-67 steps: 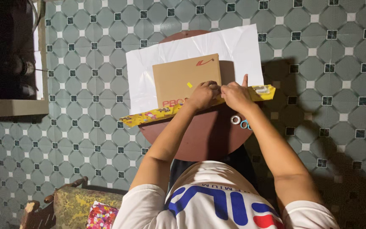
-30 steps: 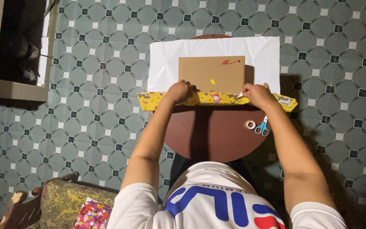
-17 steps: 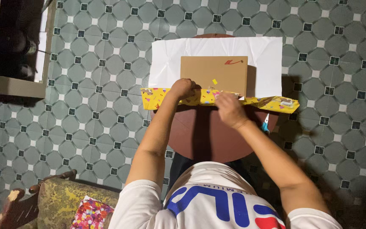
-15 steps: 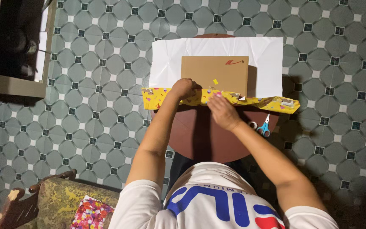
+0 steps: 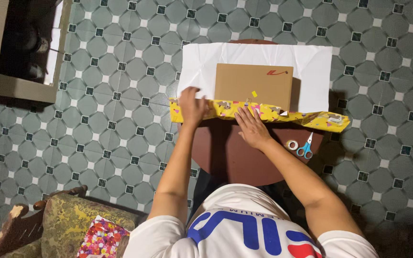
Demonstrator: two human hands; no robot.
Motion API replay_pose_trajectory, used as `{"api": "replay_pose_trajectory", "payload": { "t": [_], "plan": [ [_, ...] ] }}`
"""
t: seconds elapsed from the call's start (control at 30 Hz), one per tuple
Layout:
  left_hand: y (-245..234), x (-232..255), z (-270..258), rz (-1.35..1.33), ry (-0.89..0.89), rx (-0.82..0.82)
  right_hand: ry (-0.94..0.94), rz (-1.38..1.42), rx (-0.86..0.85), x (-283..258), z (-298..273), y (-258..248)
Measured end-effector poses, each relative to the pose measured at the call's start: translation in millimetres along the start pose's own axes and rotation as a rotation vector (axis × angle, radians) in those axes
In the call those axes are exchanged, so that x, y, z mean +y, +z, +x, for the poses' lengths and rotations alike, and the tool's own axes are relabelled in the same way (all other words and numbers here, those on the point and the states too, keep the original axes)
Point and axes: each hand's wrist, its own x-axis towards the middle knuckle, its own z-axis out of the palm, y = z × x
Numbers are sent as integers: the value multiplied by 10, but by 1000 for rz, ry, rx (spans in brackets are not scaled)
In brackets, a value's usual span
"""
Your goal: The person places a cardboard box on a sheet of yellow wrapping paper, folds the paper around the box, and smooths the edges. They use scissors and tape to secure the paper, then fold the remaining sides to complete the wrapping.
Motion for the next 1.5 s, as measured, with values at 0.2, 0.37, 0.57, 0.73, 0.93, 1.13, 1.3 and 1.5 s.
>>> {"api": "replay_pose_trajectory", "payload": {
  "t": [0.2,0.37,0.57,0.73,0.93,1.13,1.3,1.5],
  "plan": [
    [2,-990,-650,-203,-389,233,10,1,-23,-3,26,-29],
    [177,-1390,-951,-876,-776,157,21,8,-48,-19,12,-53],
    [168,-1540,-954,-1077,-895,62,33,-21,-60,-35,18,-65],
    [111,-1624,-913,-901,-793,-32,24,-22,-48,-31,39,-57],
    [-43,-1437,-766,-743,-813,-46,13,-59,-35,-20,29,-70],
    [-159,-531,-467,-36,-140,292,38,-25,-47,-31,78,-135],
    [223,522,-396,-270,261,-199,2,35,23,112,117,-143],
    [530,851,-257,-319,270,-434,-39,192,106,411,193,-90]
  ]
}}
